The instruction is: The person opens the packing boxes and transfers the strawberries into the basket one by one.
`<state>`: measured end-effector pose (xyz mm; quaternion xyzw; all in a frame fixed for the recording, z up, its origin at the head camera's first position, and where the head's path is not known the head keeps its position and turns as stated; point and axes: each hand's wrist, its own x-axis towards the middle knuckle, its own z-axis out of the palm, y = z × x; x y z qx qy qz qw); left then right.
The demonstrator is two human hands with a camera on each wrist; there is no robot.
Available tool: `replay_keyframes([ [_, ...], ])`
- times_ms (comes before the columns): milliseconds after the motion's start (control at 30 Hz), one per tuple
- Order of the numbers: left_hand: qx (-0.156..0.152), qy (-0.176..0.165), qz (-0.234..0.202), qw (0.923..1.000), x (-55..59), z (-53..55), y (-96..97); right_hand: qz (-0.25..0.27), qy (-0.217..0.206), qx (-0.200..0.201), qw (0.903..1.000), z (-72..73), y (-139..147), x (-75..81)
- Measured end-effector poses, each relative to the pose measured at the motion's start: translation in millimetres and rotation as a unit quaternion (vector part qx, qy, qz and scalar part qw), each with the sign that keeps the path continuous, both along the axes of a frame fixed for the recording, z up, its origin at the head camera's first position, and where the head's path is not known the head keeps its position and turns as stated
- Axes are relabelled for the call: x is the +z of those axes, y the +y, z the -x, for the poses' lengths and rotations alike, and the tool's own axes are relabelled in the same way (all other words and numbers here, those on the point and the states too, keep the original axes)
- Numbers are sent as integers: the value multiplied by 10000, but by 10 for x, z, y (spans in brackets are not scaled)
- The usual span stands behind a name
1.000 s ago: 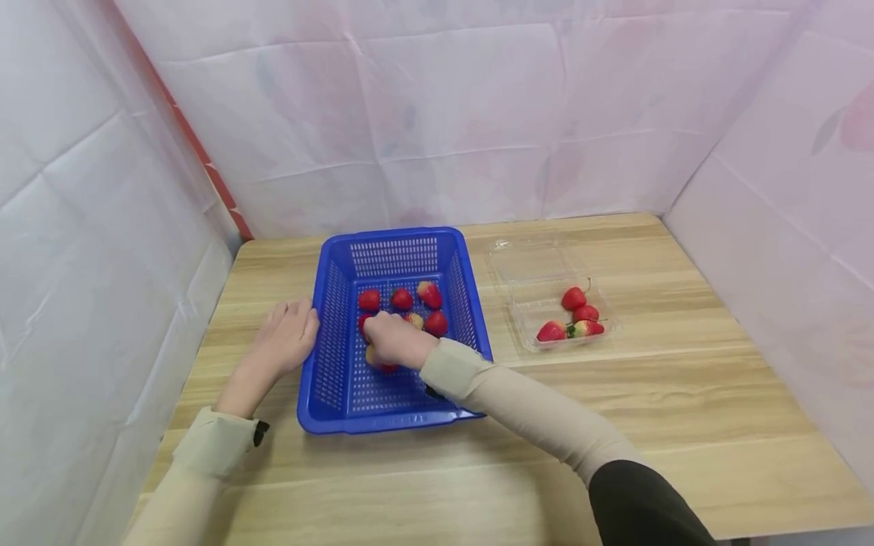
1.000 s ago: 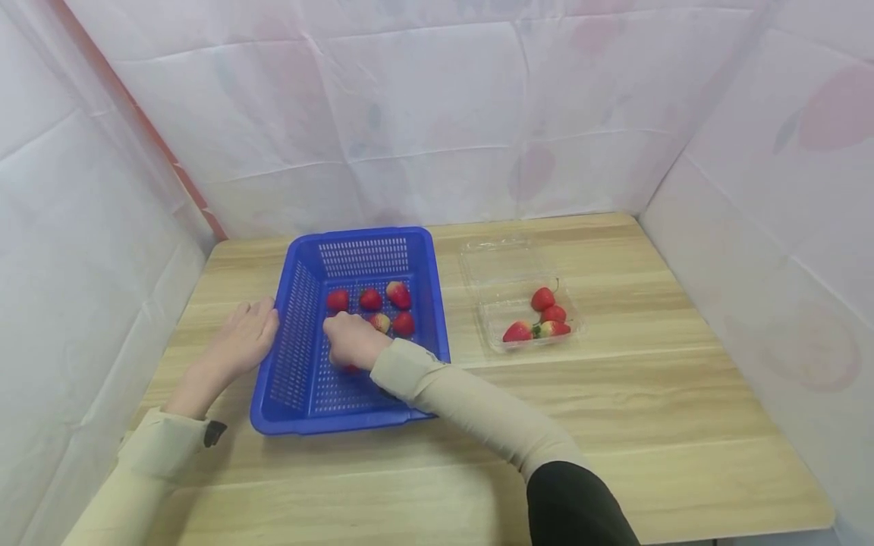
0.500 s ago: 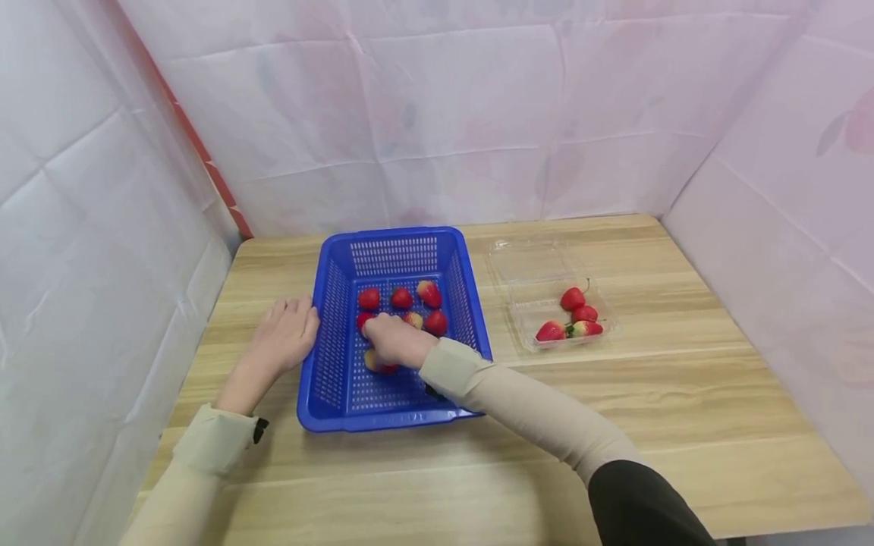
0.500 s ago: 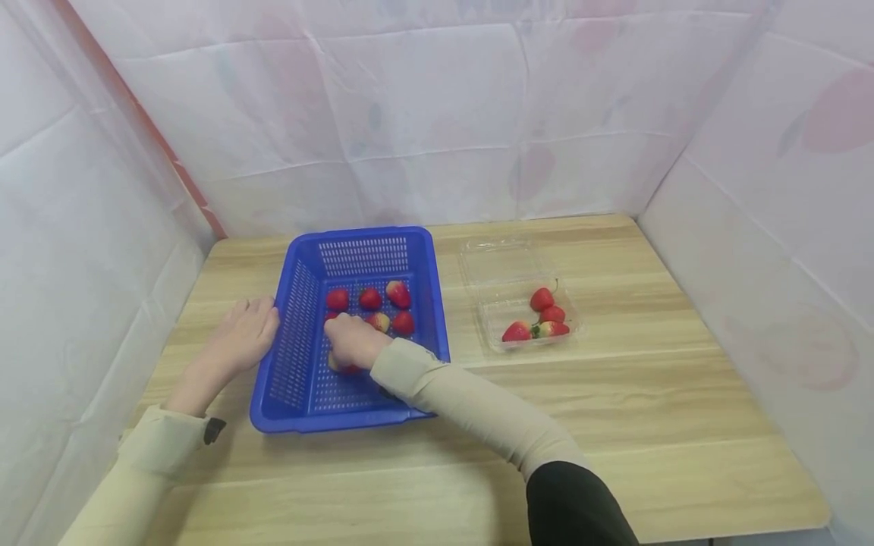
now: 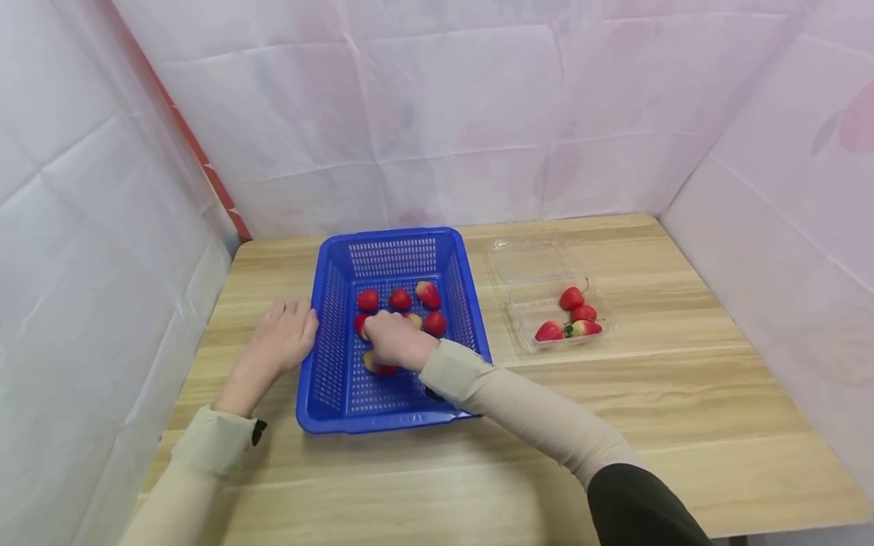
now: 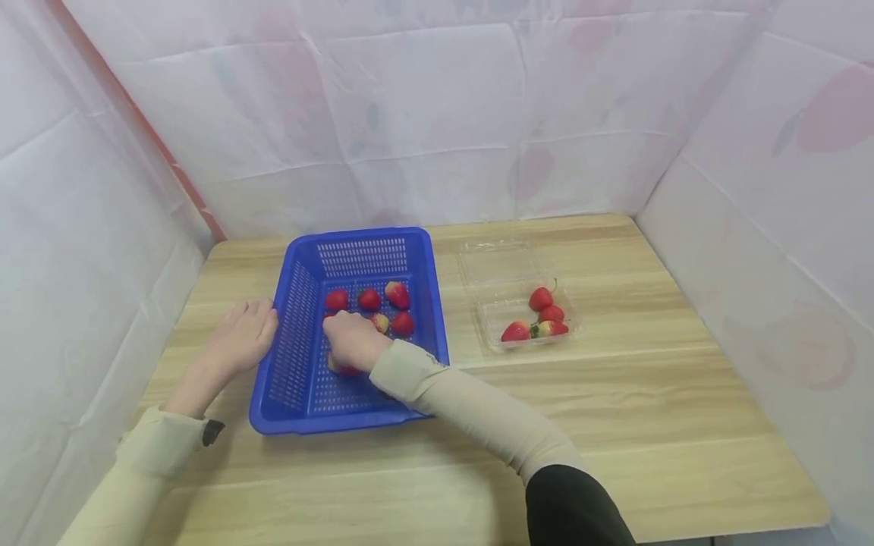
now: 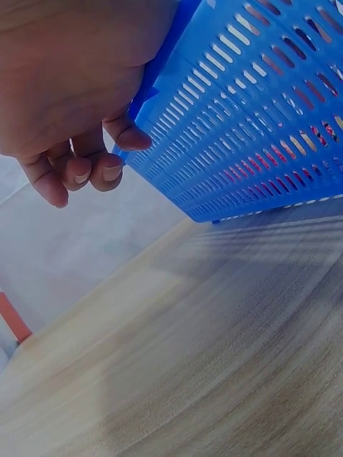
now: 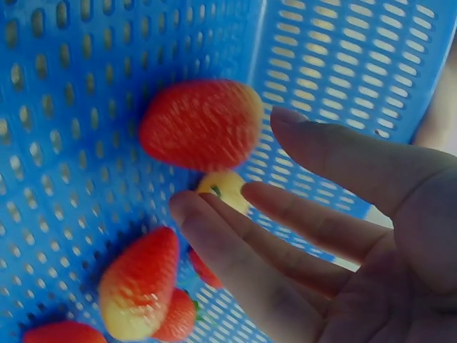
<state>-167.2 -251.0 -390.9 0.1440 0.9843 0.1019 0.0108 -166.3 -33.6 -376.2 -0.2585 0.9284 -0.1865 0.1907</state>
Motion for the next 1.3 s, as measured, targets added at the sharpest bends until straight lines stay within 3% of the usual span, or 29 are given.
replay_keyframes([
  [200,-9,-73,-44,10000,-6,-11,9,-40,167,-323,9993,-13,52,135],
  [467,28,-130,-96,9999,-36,-11,-2,109,334,-372,9987,49,187,342],
  [633,23,-112,-100,9999,-43,-28,-15,76,497,-497,9975,75,357,491],
  [800,20,-163,-111,9998,-23,-38,-8,150,512,-866,9948,114,598,599],
  [1000,4,-165,-118,9998,-6,-23,3,403,912,-1022,9898,211,960,609],
  [1300,40,-184,-104,9998,15,-16,5,655,965,-1389,9834,284,1565,542],
])
